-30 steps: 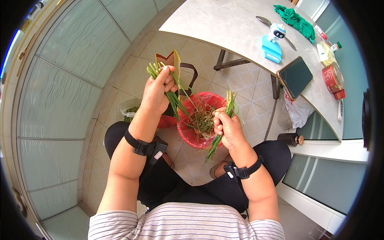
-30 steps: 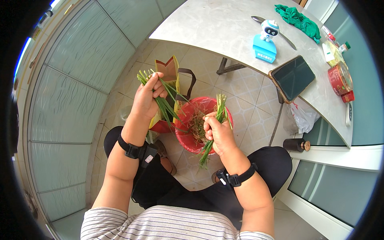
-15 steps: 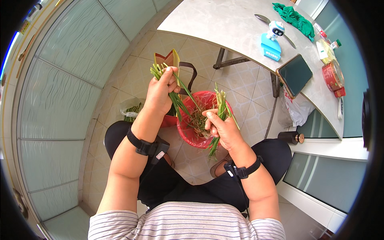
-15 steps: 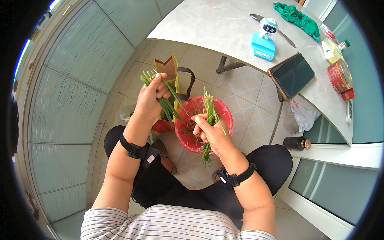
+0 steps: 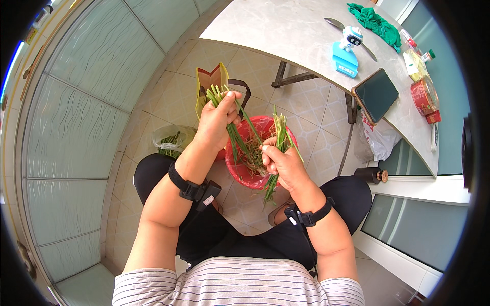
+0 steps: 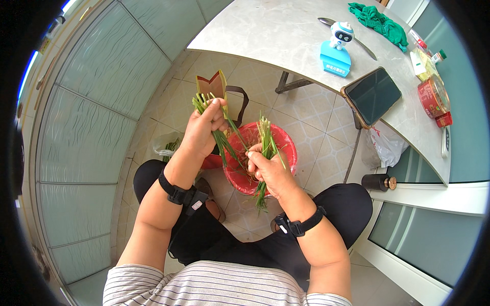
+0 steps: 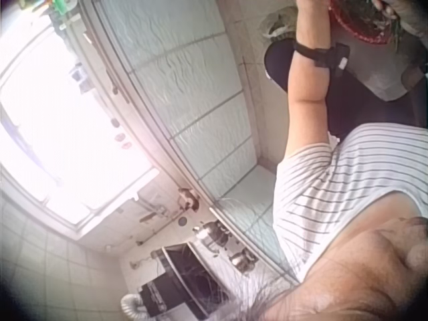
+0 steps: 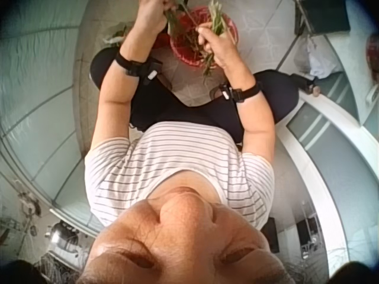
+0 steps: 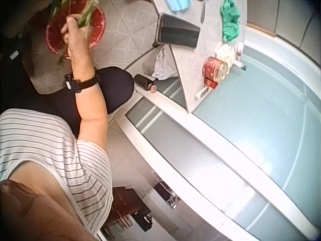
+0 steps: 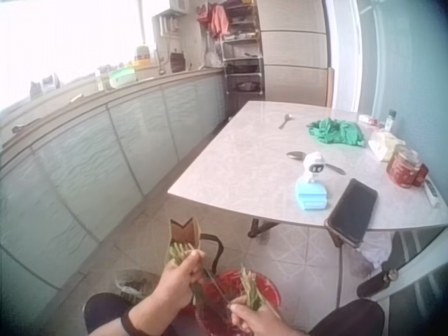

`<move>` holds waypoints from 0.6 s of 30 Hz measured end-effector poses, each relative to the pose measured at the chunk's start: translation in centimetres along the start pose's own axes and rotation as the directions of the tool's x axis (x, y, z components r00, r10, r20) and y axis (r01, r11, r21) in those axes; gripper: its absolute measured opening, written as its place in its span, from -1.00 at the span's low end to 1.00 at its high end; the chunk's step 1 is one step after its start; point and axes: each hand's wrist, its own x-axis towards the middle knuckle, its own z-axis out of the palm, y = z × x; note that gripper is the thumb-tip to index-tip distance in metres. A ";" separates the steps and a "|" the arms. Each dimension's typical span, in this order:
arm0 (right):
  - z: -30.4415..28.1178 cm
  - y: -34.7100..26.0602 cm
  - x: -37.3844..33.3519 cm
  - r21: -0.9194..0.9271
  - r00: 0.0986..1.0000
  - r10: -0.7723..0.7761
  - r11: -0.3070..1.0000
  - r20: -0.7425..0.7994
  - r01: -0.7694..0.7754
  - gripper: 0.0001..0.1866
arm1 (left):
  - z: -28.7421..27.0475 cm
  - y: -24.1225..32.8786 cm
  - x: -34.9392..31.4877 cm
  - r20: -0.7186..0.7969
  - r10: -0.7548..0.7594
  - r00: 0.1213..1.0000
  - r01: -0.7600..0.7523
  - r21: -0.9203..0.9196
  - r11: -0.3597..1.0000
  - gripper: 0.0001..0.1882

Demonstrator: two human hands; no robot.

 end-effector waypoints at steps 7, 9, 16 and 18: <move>-0.4 0.1 0.5 0.183 0.991 -0.013 0.982 -0.136 0.038 -0.96 | 0.7 0.0 -0.5 0.049 0.037 0.998 -0.036 -0.029 0.999 -0.84; -0.5 0.1 0.5 0.196 0.990 -0.015 0.980 -0.142 0.043 -0.97 | 0.7 -0.1 -0.4 0.047 0.034 0.998 -0.032 -0.038 0.999 -0.84; -1.1 0.1 0.3 0.158 0.986 -0.053 0.984 -0.160 0.078 -0.95 | -1.0 1.0 0.6 0.018 0.065 0.998 -0.061 -0.165 0.984 -0.83; -1.3 -0.1 0.1 0.126 0.986 -0.050 0.990 -0.157 0.070 -0.93 | -1.3 1.6 0.7 0.025 0.029 0.999 -0.023 -0.199 0.980 -0.84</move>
